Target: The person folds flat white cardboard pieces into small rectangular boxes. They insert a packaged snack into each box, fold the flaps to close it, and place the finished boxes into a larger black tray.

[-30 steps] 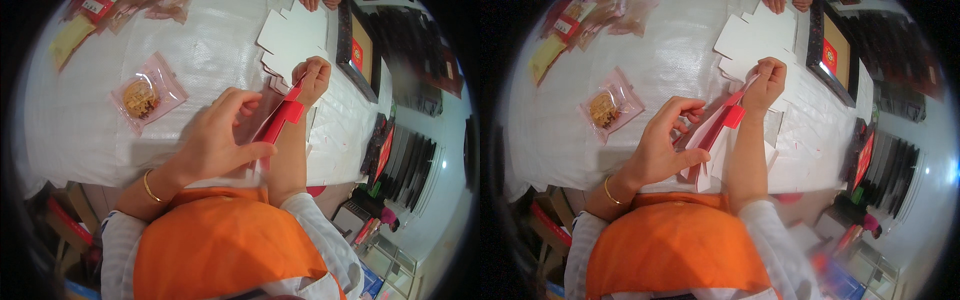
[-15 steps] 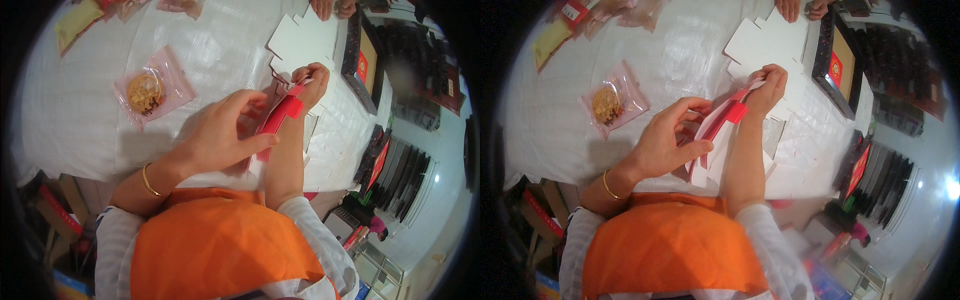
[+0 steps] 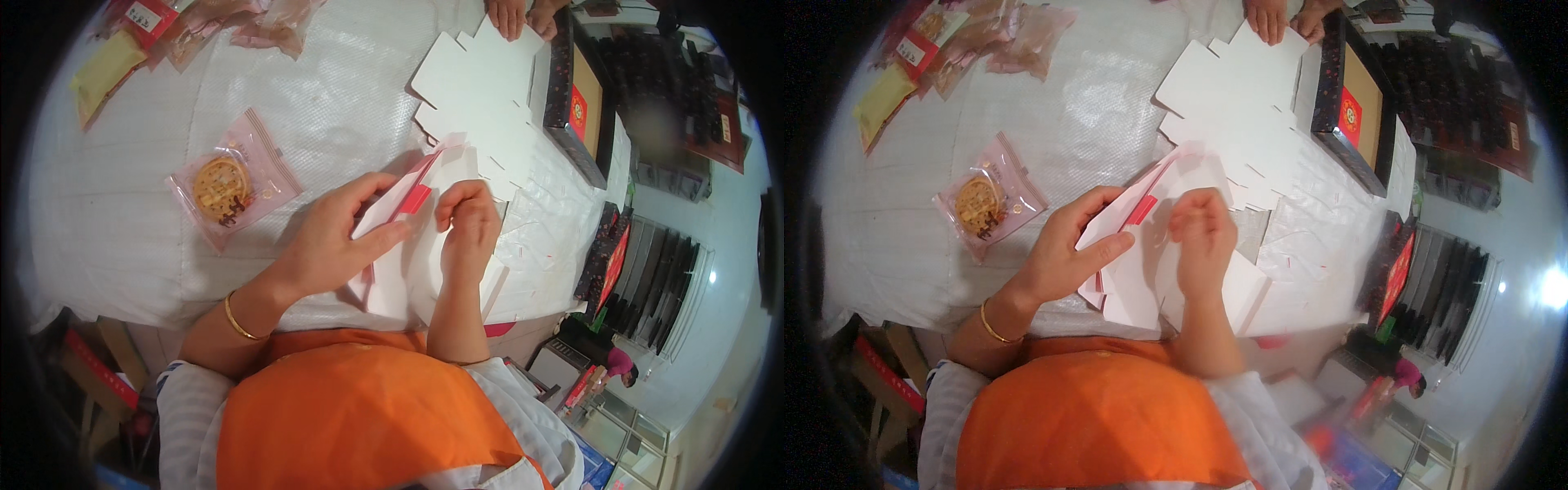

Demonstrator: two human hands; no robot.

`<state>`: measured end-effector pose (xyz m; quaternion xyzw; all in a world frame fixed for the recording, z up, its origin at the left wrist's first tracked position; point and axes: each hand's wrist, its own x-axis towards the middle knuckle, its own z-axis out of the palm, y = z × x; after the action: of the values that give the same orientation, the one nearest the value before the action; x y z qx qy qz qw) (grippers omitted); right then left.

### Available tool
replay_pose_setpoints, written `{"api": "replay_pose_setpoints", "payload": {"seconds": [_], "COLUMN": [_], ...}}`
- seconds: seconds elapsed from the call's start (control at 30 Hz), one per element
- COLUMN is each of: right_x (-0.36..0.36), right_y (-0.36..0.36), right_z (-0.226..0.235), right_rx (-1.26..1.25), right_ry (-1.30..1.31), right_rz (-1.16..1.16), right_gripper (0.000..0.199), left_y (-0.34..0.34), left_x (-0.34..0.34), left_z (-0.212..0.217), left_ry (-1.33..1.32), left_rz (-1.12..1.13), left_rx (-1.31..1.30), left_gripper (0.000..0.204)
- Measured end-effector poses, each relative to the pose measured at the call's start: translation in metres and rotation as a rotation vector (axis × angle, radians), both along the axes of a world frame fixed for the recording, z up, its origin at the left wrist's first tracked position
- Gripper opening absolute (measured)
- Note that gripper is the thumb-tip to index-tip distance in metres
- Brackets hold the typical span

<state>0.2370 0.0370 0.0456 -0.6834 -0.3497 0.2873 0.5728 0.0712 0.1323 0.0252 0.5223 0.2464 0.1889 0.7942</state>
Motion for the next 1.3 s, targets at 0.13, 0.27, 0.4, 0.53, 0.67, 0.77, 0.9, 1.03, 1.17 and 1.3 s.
{"api": "replay_pose_setpoints", "payload": {"seconds": [0.13, 0.27, 0.4, 0.53, 0.67, 0.77, 0.9, 1.03, 1.17, 1.3], "right_x": [-0.012, -0.015, -0.014, -0.016, -0.015, -0.017, -0.016, -0.016, -0.014, -0.015], "right_y": [0.001, 0.005, 0.005, 0.007, 0.003, 0.004, 0.004, 0.004, 0.003, 0.004], "right_z": [-0.007, -0.006, -0.008, -0.005, -0.013, -0.012, -0.012, -0.011, -0.011, -0.013], "right_rx": [-0.176, -0.187, -0.195, -0.167, -0.164, -0.173, -0.163, -0.160, -0.169, -0.158], "right_ry": [0.040, 0.094, 0.088, 0.118, 0.102, 0.136, 0.148, 0.177, 0.187, 0.183], "right_rz": [0.069, 0.048, 0.068, 0.099, 0.130, 0.122, 0.115, 0.110, 0.125, 0.133], "right_gripper": [0.012, 0.011, 0.010, 0.009, 0.008, 0.008, 0.009, 0.009, 0.010, 0.009], "left_y": [0.001, 0.000, 0.002, 0.001, 0.004, 0.005, 0.004, 0.004, 0.008, 0.008], "left_x": [0.000, -0.001, -0.001, 0.000, 0.000, -0.001, 0.000, 0.001, -0.001, -0.002], "left_z": [-0.003, -0.005, -0.005, -0.007, -0.004, -0.006, -0.013, -0.014, -0.013, -0.011], "left_ry": [-0.036, -0.024, -0.010, 0.005, -0.011, -0.009, -0.034, -0.048, -0.010, 0.007], "left_rz": [0.009, 0.017, 0.035, 0.100, 0.105, 0.115, 0.140, 0.154, 0.124, 0.090], "left_rx": [0.008, 0.013, -0.012, -0.054, -0.073, -0.060, -0.055, -0.074, -0.045, -0.058], "left_gripper": [0.037, 0.036, 0.033, 0.027, 0.023, 0.023, 0.024, 0.024, 0.025, 0.028]}}
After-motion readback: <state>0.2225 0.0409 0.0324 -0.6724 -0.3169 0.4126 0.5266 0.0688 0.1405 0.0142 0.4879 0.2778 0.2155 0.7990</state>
